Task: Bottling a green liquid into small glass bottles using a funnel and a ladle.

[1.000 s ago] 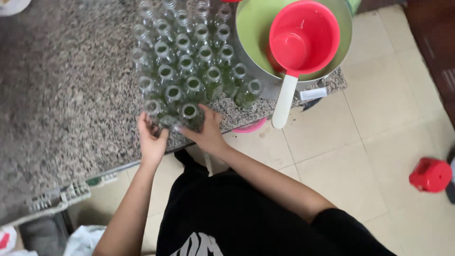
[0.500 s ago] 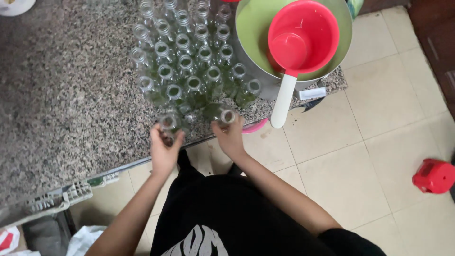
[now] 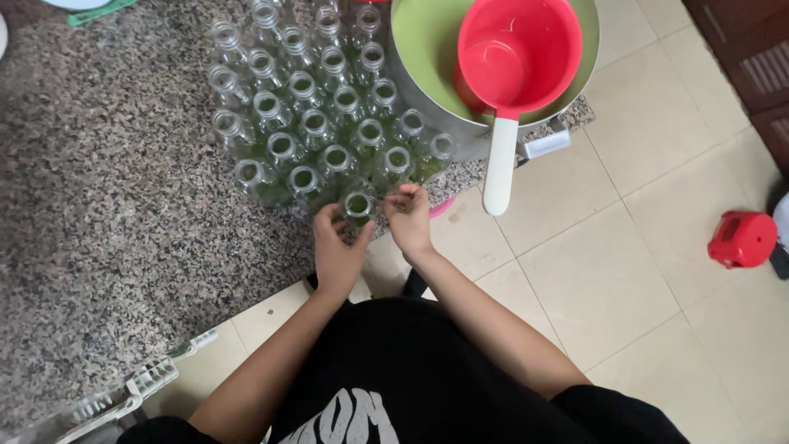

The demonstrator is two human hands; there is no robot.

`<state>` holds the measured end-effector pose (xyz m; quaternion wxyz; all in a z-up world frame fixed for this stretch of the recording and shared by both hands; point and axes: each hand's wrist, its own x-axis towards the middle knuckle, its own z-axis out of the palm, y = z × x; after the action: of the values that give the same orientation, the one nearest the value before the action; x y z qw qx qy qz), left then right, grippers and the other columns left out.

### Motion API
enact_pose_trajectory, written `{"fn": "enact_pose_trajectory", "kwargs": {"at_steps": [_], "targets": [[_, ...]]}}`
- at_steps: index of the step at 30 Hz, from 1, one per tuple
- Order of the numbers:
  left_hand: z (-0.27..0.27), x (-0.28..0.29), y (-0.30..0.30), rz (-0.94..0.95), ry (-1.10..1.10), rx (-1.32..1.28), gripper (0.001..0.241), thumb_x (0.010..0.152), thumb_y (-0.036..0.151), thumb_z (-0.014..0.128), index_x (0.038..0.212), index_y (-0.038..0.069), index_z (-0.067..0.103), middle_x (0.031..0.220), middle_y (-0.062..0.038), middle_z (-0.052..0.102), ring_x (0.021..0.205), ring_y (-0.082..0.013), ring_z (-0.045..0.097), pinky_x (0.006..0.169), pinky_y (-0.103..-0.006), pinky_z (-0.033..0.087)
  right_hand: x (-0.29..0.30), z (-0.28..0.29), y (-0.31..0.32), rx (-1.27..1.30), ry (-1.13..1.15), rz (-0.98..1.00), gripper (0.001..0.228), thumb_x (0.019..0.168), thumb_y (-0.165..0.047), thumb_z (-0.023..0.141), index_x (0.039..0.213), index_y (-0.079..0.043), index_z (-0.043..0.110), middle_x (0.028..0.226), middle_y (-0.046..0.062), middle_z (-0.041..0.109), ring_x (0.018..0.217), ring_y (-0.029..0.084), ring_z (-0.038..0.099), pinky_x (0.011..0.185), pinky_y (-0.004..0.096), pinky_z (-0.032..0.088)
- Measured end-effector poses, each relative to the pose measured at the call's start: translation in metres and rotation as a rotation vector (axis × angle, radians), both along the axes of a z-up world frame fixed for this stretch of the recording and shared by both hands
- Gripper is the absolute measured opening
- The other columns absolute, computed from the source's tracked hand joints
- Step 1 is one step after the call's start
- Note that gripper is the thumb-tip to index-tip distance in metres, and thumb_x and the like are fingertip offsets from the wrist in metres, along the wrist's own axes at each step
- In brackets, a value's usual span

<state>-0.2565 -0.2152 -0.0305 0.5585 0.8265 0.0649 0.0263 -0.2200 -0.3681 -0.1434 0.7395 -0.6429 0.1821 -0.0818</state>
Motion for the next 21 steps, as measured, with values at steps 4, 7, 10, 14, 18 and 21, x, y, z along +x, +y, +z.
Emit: {"fn": "enact_pose_trajectory", "kwargs": {"at_steps": [4,7,10,14,18,21], "targets": [[0.022,0.004,-0.006,-0.009,0.098,-0.031,0.07,0.081,0.022,0.087,0.134,0.001,0.046,0.129,-0.015,0.053,0.108,-0.025,0.064,0.085,-0.0367,0.057,-0.027,0.02,-0.019,0.092,0.0,0.125,0.045,0.091,0.006,0.06,0.133,0.0,0.044,0.123,0.014,0.057,0.105,0.019,0.067,0.086,0.03,0.059],[0.016,0.008,-0.013,-0.026,0.175,-0.108,0.07,0.079,0.021,0.086,0.133,0.001,0.046,0.13,-0.014,0.052,0.107,-0.0238,0.066,0.083,-0.0358,0.059,-0.049,0.08,-0.025,-0.094,0.045,0.303,0.059,0.084,0.011,0.056,0.141,-0.002,0.045,0.132,0.011,0.054,0.109,0.02,0.065,0.085,0.03,0.058],[-0.01,0.007,-0.026,-0.085,0.144,-0.174,0.072,0.079,0.02,0.088,0.134,0.0,0.045,0.131,-0.015,0.052,0.107,-0.0239,0.066,0.087,-0.0352,0.06,-0.059,0.125,-0.025,-0.313,0.07,0.436,0.071,0.081,0.007,0.066,0.145,-0.004,0.04,0.136,0.012,0.05,0.11,0.021,0.062,0.081,0.031,0.057],[-0.034,0.003,-0.034,-0.263,0.148,-0.344,0.077,0.083,0.023,0.087,0.14,0.0,0.042,0.137,-0.016,0.05,0.118,-0.0263,0.064,0.097,-0.0359,0.057,-0.06,0.109,-0.034,-0.437,0.028,0.318,0.078,0.08,-0.004,0.081,0.143,0.0,0.034,0.132,0.013,0.048,0.109,0.02,0.061,0.073,0.031,0.06],[-0.039,-0.005,-0.027,-0.388,0.167,-0.344,0.081,0.088,0.025,0.084,0.149,0.002,0.037,0.147,-0.018,0.046,0.127,-0.028,0.06,0.101,-0.0383,0.052,-0.056,0.104,-0.04,-0.462,0.064,0.165,0.068,0.082,-0.011,0.084,0.134,0.001,0.042,0.125,0.012,0.055,0.102,0.018,0.064,0.07,0.03,0.062],[-0.057,-0.01,-0.009,-0.312,0.172,-0.265,0.076,0.086,0.025,0.082,0.146,0.002,0.041,0.144,-0.017,0.052,0.12,-0.0266,0.064,0.096,-0.0379,0.055,-0.056,0.116,-0.04,-0.471,0.1,0.124,0.065,0.082,-0.012,0.085,0.131,0.001,0.044,0.122,0.011,0.057,0.092,0.017,0.065,0.067,0.03,0.059]]}}
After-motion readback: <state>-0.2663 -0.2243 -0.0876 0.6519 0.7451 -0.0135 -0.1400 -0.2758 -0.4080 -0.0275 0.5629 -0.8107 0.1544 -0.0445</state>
